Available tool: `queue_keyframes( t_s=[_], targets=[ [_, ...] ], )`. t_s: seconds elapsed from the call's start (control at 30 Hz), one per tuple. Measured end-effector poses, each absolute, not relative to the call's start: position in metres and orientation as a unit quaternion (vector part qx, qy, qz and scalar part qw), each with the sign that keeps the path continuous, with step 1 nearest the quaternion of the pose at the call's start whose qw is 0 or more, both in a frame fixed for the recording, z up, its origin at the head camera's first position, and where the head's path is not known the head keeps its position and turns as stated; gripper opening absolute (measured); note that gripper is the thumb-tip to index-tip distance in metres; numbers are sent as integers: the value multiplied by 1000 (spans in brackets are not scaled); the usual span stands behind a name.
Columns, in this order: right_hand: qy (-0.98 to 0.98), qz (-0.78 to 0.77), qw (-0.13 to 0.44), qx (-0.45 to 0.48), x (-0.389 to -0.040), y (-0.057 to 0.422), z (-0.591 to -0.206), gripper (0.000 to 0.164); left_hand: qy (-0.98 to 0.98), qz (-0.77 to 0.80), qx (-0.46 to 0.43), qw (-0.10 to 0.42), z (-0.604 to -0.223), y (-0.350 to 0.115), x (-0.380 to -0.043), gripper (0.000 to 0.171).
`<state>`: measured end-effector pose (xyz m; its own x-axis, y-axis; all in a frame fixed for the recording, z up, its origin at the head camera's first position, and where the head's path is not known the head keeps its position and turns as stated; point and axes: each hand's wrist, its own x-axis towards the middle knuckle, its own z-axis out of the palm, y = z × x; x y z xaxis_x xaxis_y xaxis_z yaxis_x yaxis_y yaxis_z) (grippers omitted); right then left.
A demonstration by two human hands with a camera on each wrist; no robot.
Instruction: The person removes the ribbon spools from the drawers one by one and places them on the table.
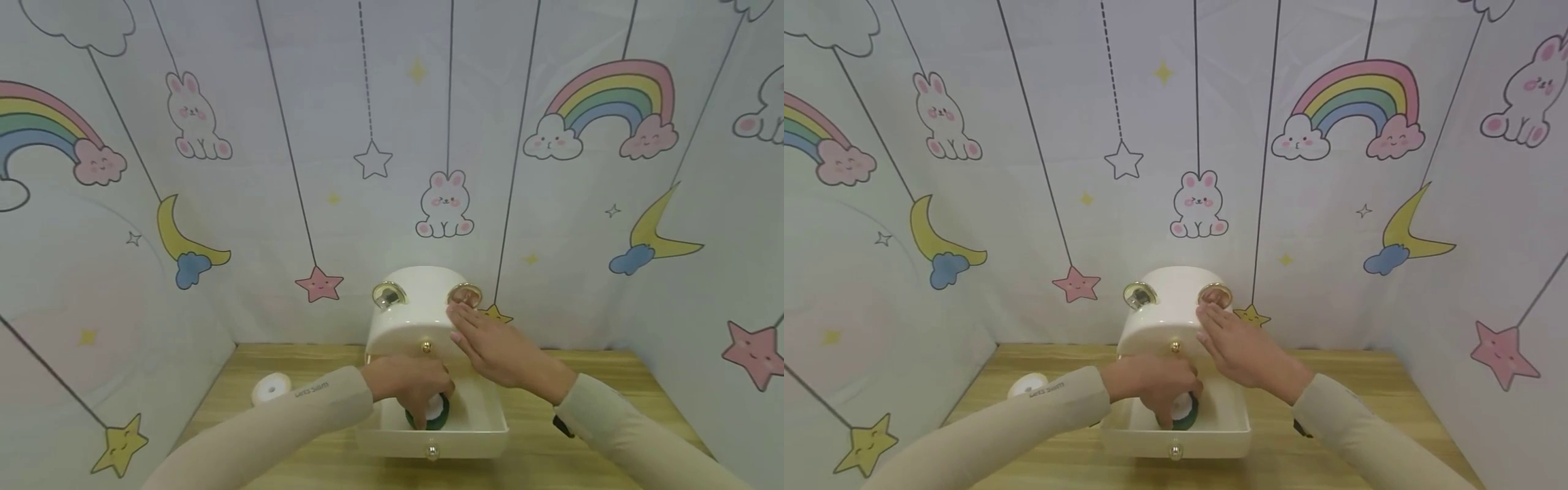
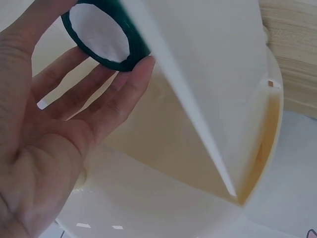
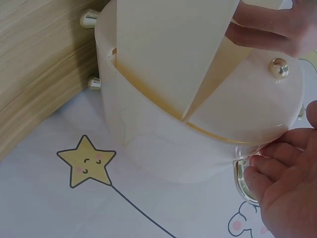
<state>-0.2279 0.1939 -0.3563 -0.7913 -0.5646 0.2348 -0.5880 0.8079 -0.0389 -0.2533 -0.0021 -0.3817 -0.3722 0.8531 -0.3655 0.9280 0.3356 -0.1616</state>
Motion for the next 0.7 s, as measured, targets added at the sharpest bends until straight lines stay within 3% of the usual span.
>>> queue_keyframes(
  t_s=[0.7],
  targets=[
    [-938, 60, 131, 315, -229, 194, -362, 56, 835, -110, 534, 72, -349, -35, -246, 51]
  ],
)
